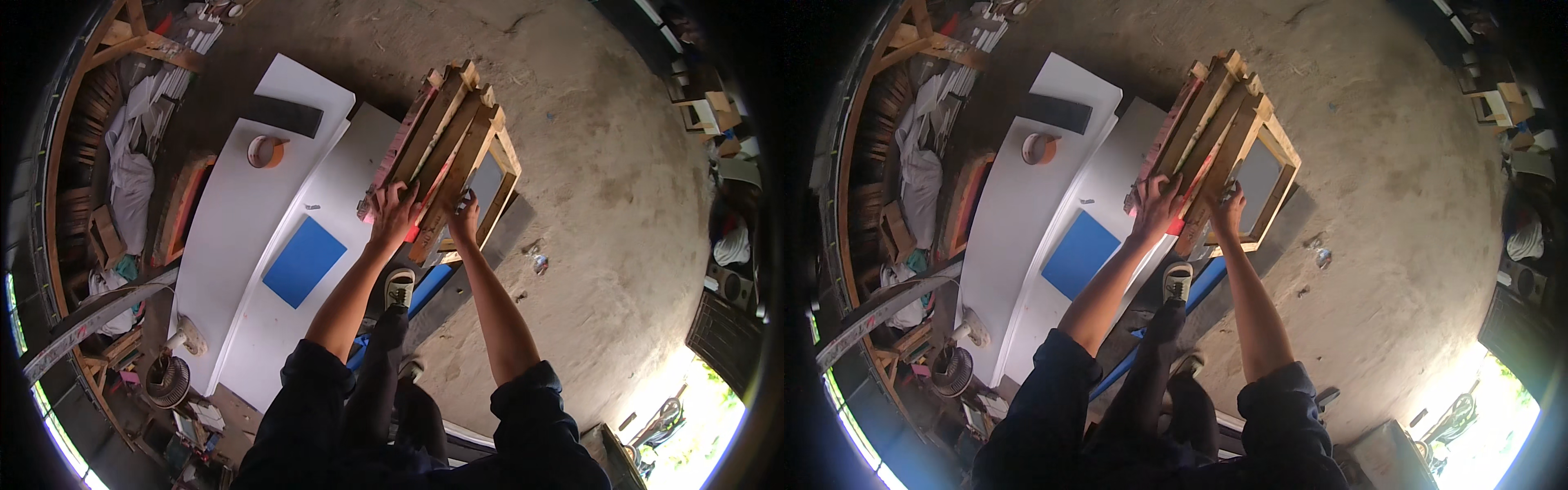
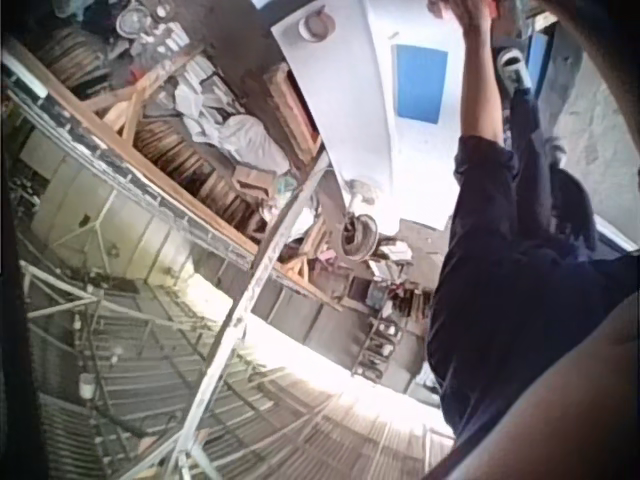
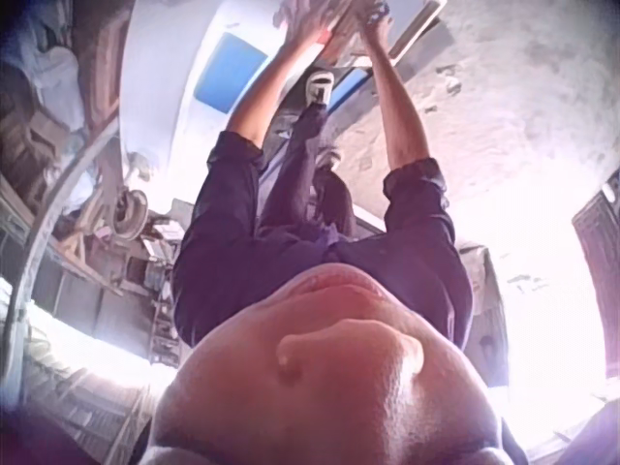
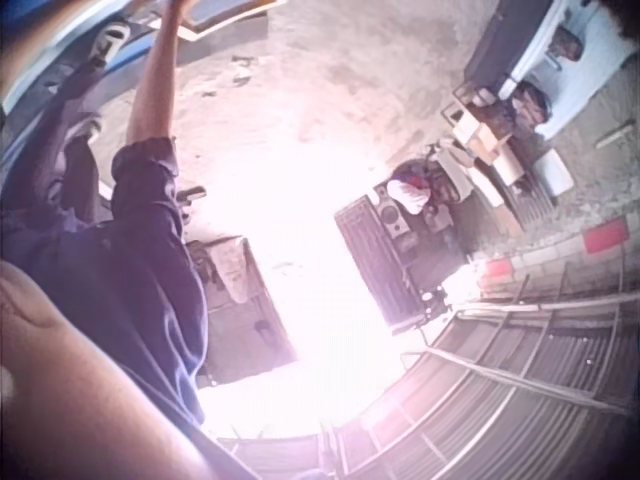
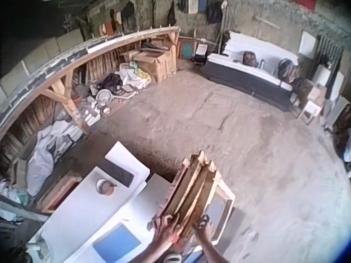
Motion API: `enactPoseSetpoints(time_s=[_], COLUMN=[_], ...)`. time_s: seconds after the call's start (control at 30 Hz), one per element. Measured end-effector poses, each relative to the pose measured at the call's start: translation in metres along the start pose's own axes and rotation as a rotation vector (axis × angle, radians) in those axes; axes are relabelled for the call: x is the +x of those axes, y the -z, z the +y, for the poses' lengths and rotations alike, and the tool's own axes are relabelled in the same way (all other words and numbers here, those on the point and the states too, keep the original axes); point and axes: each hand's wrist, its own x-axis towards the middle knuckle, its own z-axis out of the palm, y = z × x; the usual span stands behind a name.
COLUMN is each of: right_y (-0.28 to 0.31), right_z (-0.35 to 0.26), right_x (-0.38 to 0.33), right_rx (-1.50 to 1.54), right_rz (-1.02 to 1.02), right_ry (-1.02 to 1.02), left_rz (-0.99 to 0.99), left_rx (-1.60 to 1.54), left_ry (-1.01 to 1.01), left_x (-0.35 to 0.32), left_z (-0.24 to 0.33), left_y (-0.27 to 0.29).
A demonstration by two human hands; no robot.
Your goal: The person repeatedly picks up wooden printing frames from a table and stacks them against a wall. The person handles the frames one by one, moving them from a central pile to a vertical storage rack. At the end, the person picks up a bundle of white paper sheets and carries them across the room.
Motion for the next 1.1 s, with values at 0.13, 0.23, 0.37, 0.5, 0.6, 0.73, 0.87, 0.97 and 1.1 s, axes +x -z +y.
enactPoseSetpoints(time_s=[0.13,0.23,0.37,0.5,0.6,0.73,0.87,0.97,1.1], right_y=[-0.002,0.010,0.048,0.104,0.158,0.222,0.240,0.235,0.230], right_z=[0.011,0.011,0.008,0.030,0.052,0.094,0.124,0.108,0.098], right_x=[0.012,0.005,-0.018,-0.049,-0.044,-0.004,0.013,0.007,0.017], right_rx=[0.003,-0.034,0.121,0.431,0.591,0.557,0.395,0.444,0.297], right_rz=[0.071,0.054,-0.062,-0.190,-0.162,-0.129,-0.103,-0.140,-0.005], right_ry=[0.065,0.010,-0.104,-0.131,-0.166,-0.174,-0.283,-0.107,0.132], left_rz=[0.048,0.072,0.087,0.132,-0.015,-0.016,-0.063,-0.038,0.087], left_rx=[-0.023,-0.041,-0.064,-0.147,-0.031,-0.047,-0.155,-0.264,-0.244], left_ry=[0.056,0.051,-0.002,0.005,0.207,0.338,0.372,0.228,0.117], left_x=[-0.003,-0.007,-0.017,-0.040,-0.050,-0.047,-0.025,-0.021,-0.019], left_z=[0.012,0.028,0.054,0.089,0.123,0.147,0.167,0.173,0.216], left_y=[-0.007,-0.004,-0.002,-0.022,-0.043,-0.067,-0.070,-0.068,-0.060])
